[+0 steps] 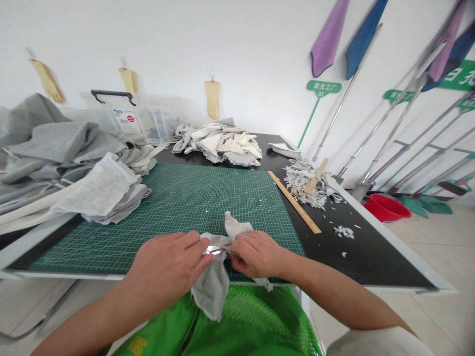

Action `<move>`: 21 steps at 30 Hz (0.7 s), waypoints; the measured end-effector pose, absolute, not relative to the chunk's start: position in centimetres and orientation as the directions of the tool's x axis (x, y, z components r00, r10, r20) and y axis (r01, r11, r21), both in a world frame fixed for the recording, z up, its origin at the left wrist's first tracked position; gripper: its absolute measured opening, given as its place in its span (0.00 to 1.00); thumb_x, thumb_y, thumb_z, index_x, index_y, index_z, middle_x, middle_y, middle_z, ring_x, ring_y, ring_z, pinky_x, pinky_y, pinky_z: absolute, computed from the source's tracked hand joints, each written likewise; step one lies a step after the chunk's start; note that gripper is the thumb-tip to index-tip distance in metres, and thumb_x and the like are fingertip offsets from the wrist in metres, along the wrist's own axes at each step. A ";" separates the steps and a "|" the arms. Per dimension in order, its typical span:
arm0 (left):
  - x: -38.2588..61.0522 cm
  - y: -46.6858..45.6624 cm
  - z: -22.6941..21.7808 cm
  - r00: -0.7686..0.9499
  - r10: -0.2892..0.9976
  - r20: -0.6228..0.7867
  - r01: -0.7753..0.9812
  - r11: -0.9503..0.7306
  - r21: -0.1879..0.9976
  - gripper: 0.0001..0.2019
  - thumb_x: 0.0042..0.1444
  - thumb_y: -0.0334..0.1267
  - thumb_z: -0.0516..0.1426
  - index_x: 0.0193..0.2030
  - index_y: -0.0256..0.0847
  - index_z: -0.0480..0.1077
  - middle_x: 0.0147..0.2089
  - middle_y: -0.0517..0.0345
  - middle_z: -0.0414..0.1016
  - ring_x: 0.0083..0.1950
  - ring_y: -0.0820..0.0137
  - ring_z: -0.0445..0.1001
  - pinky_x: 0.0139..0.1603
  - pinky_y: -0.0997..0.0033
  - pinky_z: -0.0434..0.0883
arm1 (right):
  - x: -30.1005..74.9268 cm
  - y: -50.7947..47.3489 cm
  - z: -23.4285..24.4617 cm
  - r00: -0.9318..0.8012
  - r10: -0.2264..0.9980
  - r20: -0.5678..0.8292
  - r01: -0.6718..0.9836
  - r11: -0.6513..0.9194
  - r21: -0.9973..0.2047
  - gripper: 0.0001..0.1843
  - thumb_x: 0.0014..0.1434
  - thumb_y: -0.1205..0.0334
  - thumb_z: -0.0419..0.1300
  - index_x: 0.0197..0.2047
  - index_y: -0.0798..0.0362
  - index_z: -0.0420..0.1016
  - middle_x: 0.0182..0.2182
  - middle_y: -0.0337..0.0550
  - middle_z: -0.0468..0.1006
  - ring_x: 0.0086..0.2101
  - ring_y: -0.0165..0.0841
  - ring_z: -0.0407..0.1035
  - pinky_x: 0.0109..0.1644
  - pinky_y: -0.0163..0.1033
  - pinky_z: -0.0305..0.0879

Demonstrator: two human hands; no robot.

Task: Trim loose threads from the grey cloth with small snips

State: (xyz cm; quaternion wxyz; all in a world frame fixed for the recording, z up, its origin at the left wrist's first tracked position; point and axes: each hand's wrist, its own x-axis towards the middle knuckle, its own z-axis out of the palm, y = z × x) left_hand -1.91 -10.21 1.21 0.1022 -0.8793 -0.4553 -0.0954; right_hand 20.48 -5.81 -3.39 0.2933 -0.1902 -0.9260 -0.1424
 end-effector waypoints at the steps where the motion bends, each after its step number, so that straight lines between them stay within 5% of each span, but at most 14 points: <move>1: -1.9 -10.2 1.2 0.567 0.781 0.260 0.820 -0.564 -0.093 0.13 0.63 0.42 0.46 0.44 0.45 0.71 0.34 0.58 0.71 0.35 0.68 0.71 0.33 0.65 0.63 | 20.5 -5.8 -3.4 -0.754 0.267 0.600 0.434 0.888 0.150 0.03 0.55 0.66 0.51 0.31 0.55 0.64 0.22 0.37 0.70 0.23 0.28 0.62 0.26 0.33 0.55; 21: -2.0 -9.9 0.9 0.612 0.745 0.264 0.786 -0.611 -0.098 0.13 0.63 0.41 0.46 0.43 0.45 0.71 0.32 0.60 0.72 0.33 0.69 0.71 0.31 0.66 0.61 | 20.5 -5.7 -3.7 -0.767 0.259 0.587 0.416 0.897 0.149 0.03 0.55 0.68 0.51 0.31 0.55 0.65 0.23 0.38 0.70 0.24 0.28 0.61 0.27 0.34 0.55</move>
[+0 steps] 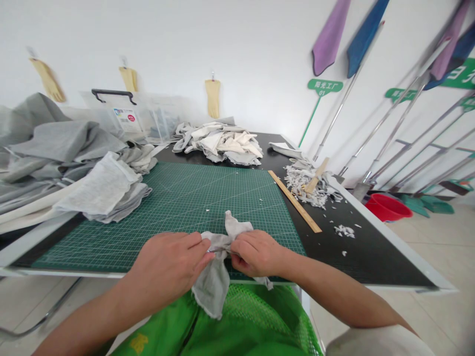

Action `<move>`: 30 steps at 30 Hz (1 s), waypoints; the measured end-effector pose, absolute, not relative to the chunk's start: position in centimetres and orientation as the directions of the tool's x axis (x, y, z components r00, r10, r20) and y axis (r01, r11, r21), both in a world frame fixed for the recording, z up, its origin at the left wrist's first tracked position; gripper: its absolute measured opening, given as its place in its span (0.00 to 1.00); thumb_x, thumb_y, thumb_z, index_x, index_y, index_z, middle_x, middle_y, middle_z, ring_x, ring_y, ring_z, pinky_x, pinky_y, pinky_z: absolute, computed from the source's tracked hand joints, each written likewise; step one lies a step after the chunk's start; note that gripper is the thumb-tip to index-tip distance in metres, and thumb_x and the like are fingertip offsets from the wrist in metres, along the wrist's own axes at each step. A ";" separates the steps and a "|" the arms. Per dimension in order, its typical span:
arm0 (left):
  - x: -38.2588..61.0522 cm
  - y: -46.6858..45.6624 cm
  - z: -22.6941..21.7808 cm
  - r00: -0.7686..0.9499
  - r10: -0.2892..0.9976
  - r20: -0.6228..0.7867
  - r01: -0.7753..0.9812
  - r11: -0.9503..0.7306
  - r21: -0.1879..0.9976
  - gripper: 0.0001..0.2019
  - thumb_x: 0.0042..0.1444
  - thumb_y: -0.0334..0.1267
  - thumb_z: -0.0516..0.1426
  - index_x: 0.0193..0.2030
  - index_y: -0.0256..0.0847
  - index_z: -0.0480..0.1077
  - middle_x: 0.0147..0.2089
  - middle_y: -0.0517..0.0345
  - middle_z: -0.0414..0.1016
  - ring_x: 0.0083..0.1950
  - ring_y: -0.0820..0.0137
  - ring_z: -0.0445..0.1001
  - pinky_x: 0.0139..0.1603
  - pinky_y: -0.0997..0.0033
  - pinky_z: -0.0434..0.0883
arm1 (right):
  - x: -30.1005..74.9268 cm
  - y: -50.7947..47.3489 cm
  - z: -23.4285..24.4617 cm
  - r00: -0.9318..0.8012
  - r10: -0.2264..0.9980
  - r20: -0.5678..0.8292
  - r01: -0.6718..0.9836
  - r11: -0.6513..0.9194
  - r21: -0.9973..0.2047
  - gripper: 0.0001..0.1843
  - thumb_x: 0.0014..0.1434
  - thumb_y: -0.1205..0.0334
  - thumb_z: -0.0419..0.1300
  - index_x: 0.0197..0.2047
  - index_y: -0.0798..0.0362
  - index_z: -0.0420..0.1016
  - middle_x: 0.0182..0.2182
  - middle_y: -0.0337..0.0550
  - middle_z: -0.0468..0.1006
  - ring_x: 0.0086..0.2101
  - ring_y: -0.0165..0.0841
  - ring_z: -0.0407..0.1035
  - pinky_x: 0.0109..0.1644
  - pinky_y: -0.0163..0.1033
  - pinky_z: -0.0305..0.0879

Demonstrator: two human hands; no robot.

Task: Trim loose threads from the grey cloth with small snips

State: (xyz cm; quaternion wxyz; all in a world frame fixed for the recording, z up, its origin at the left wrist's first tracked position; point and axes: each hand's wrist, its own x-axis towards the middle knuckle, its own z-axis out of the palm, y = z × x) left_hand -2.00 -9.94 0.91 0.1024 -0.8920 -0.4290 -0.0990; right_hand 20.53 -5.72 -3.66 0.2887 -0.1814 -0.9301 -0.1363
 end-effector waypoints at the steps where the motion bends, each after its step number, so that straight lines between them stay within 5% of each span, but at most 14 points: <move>1: -2.0 -9.9 0.9 0.612 0.745 0.267 0.786 -0.610 -0.099 0.13 0.63 0.41 0.46 0.43 0.45 0.71 0.32 0.60 0.72 0.33 0.69 0.71 0.31 0.66 0.61 | 20.5 -5.7 -3.7 -0.768 0.258 0.587 0.414 0.898 0.147 0.03 0.55 0.68 0.51 0.31 0.55 0.65 0.23 0.38 0.70 0.24 0.28 0.61 0.27 0.34 0.55; 13: -2.8 -9.7 0.6 0.568 0.722 0.394 0.799 -0.598 -0.056 0.12 0.60 0.46 0.49 0.45 0.47 0.68 0.35 0.61 0.73 0.32 0.69 0.72 0.29 0.69 0.62 | 20.4 -5.6 -3.9 -0.668 0.302 0.680 0.471 0.879 0.072 0.02 0.50 0.69 0.52 0.29 0.53 0.62 0.21 0.35 0.67 0.23 0.28 0.61 0.25 0.33 0.53; 22: -0.4 -9.4 -0.4 0.273 0.902 0.336 0.800 -0.406 0.442 0.18 0.54 0.55 0.52 0.33 0.40 0.64 0.27 0.61 0.69 0.28 0.70 0.68 0.28 0.72 0.62 | 20.3 -5.7 -4.0 -0.559 0.373 0.741 0.510 0.859 -0.047 0.04 0.50 0.67 0.53 0.31 0.52 0.60 0.20 0.34 0.66 0.20 0.26 0.59 0.24 0.32 0.50; 30: 2.0 -9.2 -0.8 0.294 0.923 0.250 0.717 -0.386 0.580 0.11 0.54 0.47 0.54 0.30 0.41 0.67 0.27 0.63 0.70 0.30 0.72 0.67 0.32 0.73 0.61 | 20.4 -5.9 -4.1 -0.515 0.320 0.795 0.510 0.860 -0.015 0.03 0.52 0.66 0.54 0.31 0.52 0.61 0.21 0.35 0.69 0.22 0.27 0.63 0.27 0.32 0.55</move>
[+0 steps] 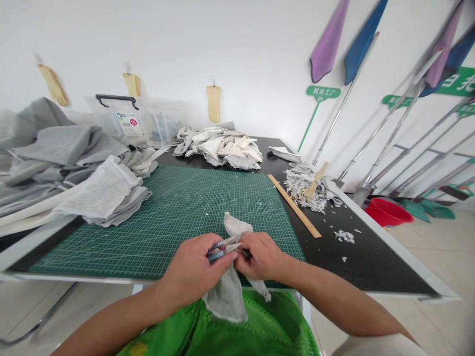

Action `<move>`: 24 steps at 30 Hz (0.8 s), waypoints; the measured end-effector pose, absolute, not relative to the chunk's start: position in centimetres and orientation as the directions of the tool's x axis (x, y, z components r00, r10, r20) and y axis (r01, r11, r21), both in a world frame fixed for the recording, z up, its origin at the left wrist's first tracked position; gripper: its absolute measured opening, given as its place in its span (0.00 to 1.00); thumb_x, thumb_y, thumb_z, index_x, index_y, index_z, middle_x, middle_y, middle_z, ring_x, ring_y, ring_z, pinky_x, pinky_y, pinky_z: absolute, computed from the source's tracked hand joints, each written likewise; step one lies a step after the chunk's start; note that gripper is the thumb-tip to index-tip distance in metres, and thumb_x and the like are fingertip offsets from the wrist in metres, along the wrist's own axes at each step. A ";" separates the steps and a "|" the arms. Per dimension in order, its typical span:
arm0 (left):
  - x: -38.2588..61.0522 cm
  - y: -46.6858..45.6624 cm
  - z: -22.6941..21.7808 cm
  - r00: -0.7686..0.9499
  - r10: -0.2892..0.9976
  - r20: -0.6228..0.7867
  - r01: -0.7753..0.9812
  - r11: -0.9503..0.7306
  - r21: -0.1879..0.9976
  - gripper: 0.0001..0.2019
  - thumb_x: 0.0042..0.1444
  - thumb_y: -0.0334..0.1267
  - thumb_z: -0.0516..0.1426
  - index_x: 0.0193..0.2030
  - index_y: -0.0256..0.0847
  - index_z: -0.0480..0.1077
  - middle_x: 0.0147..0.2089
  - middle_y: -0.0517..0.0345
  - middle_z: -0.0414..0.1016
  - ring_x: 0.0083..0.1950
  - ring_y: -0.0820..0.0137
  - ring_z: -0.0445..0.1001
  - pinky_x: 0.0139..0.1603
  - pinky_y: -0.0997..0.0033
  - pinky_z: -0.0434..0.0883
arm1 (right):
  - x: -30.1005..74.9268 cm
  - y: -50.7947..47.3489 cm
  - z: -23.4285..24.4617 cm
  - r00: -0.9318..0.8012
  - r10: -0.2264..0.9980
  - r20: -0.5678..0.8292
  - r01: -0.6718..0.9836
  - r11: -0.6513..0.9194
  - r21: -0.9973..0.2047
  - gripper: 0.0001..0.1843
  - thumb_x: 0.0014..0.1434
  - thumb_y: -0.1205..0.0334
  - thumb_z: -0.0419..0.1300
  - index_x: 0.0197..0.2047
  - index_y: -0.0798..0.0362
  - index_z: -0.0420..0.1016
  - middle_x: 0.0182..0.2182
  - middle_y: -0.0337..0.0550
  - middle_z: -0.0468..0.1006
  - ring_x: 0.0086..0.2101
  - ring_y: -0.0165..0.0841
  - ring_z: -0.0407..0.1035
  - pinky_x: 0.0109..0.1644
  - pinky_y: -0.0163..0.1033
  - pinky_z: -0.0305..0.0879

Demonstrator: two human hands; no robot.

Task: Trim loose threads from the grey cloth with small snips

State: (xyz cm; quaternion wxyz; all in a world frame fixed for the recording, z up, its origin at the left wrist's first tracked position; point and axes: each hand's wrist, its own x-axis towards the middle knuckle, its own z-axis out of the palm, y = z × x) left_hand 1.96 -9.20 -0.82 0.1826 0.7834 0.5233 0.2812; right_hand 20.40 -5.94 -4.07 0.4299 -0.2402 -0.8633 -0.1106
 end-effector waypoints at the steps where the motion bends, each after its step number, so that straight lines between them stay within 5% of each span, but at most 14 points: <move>1: 2.0 -9.2 -0.8 0.316 0.915 0.250 0.707 -0.403 0.581 0.10 0.54 0.45 0.54 0.30 0.41 0.68 0.27 0.63 0.70 0.30 0.72 0.67 0.32 0.73 0.61 | 20.4 -5.9 -4.1 -0.515 0.315 0.797 0.512 0.859 -0.009 0.03 0.52 0.66 0.53 0.31 0.52 0.61 0.21 0.35 0.69 0.22 0.27 0.63 0.27 0.32 0.55; 7: 1.8 -9.2 -0.8 0.379 0.885 0.271 0.690 -0.465 0.555 0.06 0.52 0.33 0.52 0.29 0.40 0.69 0.25 0.63 0.69 0.28 0.73 0.66 0.31 0.73 0.58 | 20.4 -6.0 -4.0 -0.506 0.316 0.803 0.496 0.868 -0.029 0.03 0.51 0.68 0.52 0.32 0.52 0.61 0.22 0.35 0.69 0.22 0.27 0.63 0.26 0.32 0.55; 24: 1.1 -10.0 -0.7 0.317 0.862 0.396 0.685 -0.497 0.533 0.08 0.49 0.34 0.53 0.22 0.39 0.60 0.19 0.67 0.61 0.22 0.77 0.60 0.25 0.77 0.56 | 20.1 -6.4 -3.3 -0.413 0.406 0.815 0.423 0.878 -0.223 0.02 0.53 0.65 0.51 0.30 0.52 0.59 0.17 0.32 0.62 0.18 0.23 0.56 0.22 0.29 0.51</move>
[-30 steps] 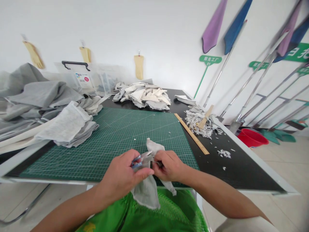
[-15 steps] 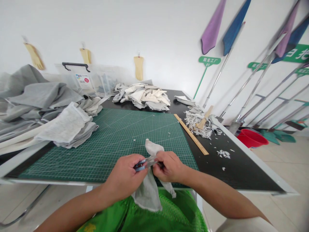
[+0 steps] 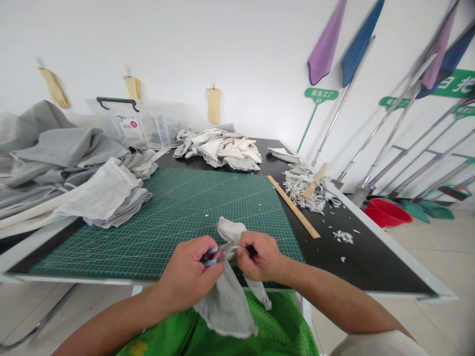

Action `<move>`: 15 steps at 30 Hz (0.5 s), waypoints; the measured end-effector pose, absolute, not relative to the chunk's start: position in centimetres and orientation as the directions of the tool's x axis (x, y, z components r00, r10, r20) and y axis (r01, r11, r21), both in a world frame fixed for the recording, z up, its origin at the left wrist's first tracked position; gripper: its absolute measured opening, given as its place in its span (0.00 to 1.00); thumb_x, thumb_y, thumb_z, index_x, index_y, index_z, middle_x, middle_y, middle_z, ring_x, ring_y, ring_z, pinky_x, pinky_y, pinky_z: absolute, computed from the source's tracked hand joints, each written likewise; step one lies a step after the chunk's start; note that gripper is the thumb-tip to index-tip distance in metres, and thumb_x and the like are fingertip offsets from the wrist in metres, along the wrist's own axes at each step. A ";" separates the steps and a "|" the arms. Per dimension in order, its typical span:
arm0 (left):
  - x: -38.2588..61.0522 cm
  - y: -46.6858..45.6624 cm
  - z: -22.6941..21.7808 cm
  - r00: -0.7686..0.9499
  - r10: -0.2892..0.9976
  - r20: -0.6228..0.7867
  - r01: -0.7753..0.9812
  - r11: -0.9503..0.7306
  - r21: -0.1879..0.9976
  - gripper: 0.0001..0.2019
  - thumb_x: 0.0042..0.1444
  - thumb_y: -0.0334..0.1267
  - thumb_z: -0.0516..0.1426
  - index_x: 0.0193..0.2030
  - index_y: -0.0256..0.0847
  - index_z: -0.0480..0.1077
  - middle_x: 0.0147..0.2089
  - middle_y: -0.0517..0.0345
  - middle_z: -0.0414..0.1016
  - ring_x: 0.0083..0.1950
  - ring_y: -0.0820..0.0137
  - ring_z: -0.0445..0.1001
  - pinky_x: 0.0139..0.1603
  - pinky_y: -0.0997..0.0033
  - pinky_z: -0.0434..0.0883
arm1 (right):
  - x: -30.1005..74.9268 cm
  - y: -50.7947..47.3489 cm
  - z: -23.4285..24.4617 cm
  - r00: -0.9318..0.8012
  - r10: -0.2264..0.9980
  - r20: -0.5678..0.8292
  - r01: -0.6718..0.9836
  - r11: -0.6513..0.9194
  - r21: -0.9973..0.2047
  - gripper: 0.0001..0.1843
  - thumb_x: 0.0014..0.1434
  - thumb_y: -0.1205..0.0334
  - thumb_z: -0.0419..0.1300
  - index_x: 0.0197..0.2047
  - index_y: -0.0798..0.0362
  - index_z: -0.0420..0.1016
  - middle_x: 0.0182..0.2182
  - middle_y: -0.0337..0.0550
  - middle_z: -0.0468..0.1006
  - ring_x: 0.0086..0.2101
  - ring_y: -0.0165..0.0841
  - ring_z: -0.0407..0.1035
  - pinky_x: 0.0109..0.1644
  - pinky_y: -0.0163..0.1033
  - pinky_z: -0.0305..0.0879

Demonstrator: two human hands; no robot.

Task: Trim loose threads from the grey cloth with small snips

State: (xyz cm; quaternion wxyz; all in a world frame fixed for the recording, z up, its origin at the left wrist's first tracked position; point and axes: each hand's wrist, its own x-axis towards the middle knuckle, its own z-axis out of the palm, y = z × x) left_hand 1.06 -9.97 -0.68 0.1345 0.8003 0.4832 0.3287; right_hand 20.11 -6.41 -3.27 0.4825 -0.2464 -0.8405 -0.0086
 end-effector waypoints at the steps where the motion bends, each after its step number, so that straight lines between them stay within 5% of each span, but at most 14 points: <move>1: 1.1 -9.9 -0.7 0.309 0.861 0.404 0.685 -0.496 0.533 0.08 0.49 0.34 0.53 0.22 0.39 0.59 0.19 0.67 0.60 0.22 0.77 0.60 0.24 0.77 0.56 | 20.1 -6.4 -3.2 -0.403 0.416 0.816 0.427 0.873 -0.234 0.02 0.54 0.65 0.51 0.30 0.52 0.60 0.17 0.32 0.63 0.17 0.23 0.56 0.21 0.29 0.51; 15: 0.5 -9.8 -0.5 0.237 0.870 0.432 0.571 -0.484 0.662 0.09 0.50 0.32 0.51 0.20 0.39 0.58 0.18 0.67 0.57 0.21 0.79 0.57 0.23 0.79 0.57 | 20.2 -6.7 -2.5 -0.360 0.537 0.763 0.428 0.821 -0.377 0.01 0.53 0.65 0.52 0.29 0.52 0.62 0.17 0.32 0.64 0.17 0.23 0.58 0.21 0.28 0.54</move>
